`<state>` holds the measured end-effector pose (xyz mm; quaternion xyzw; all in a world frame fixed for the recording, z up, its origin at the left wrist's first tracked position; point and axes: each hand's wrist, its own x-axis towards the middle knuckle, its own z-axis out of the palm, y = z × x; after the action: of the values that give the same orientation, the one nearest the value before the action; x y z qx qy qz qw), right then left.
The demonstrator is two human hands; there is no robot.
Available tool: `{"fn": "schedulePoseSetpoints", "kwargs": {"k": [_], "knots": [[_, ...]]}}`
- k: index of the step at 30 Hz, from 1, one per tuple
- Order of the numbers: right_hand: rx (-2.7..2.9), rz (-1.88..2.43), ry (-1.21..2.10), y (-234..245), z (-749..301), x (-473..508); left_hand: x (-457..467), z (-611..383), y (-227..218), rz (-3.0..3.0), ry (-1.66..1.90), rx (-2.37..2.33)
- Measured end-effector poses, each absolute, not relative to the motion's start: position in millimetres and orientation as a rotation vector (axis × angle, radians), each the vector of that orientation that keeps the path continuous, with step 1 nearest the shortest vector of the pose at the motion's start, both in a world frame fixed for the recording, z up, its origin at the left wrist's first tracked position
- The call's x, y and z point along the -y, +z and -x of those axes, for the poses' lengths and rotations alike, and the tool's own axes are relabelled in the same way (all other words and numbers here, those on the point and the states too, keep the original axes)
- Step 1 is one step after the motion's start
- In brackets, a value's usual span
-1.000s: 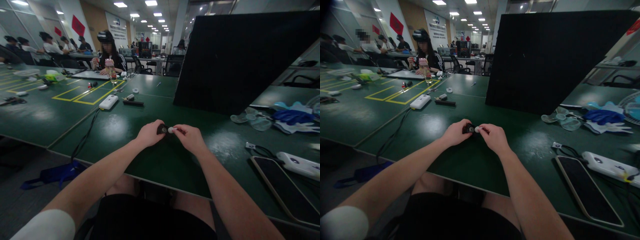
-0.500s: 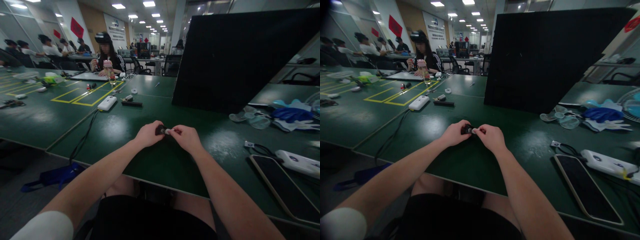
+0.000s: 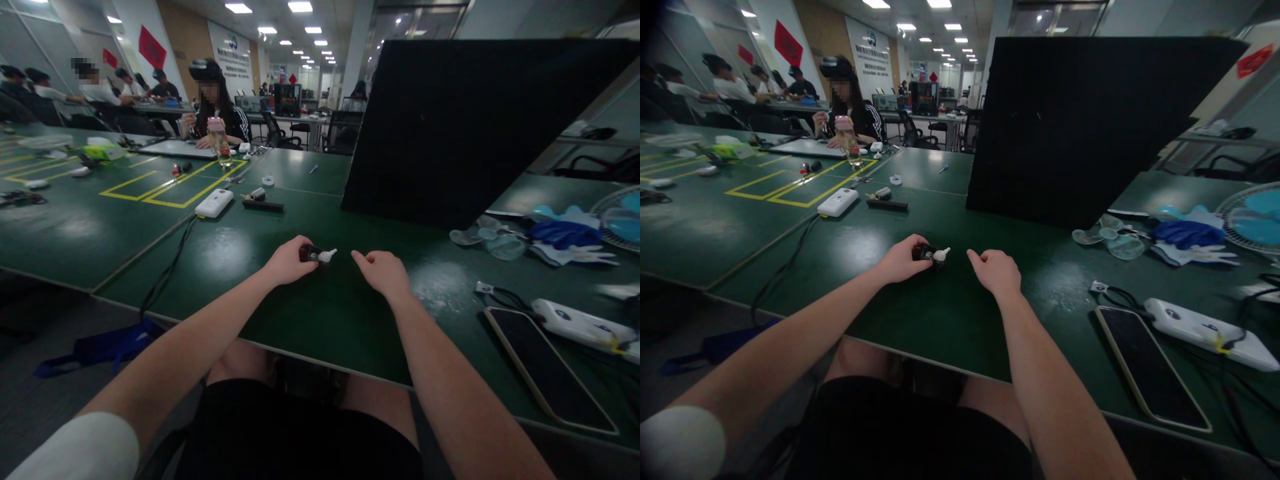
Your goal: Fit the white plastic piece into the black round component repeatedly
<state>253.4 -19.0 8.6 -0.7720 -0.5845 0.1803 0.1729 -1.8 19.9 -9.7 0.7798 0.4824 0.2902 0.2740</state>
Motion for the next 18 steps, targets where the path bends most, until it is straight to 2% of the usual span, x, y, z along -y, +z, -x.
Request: {"fn": "schedulePoseSetpoints", "kwargs": {"k": [4, 9, 14, 18], "knots": [[1.654, 2.194, 0.582, 10.9, -253.2, 19.9, -29.1, 50.3, -9.0, -2.091, 0.801, -1.430], [1.707, 2.177, 0.574, 6.2, -252.8, 18.3, -33.3, 123.1, 11.5, -2.437, 0.717, -1.737], [1.724, 2.174, 0.607, 4.1, -252.9, 19.4, -40.9, 163.7, 27.2, -2.921, 0.481, -1.604], [1.763, 2.196, 0.603, 2.5, -255.2, 17.7, -37.0, 171.9, 27.7, -3.063, 0.363, -1.458]]}}
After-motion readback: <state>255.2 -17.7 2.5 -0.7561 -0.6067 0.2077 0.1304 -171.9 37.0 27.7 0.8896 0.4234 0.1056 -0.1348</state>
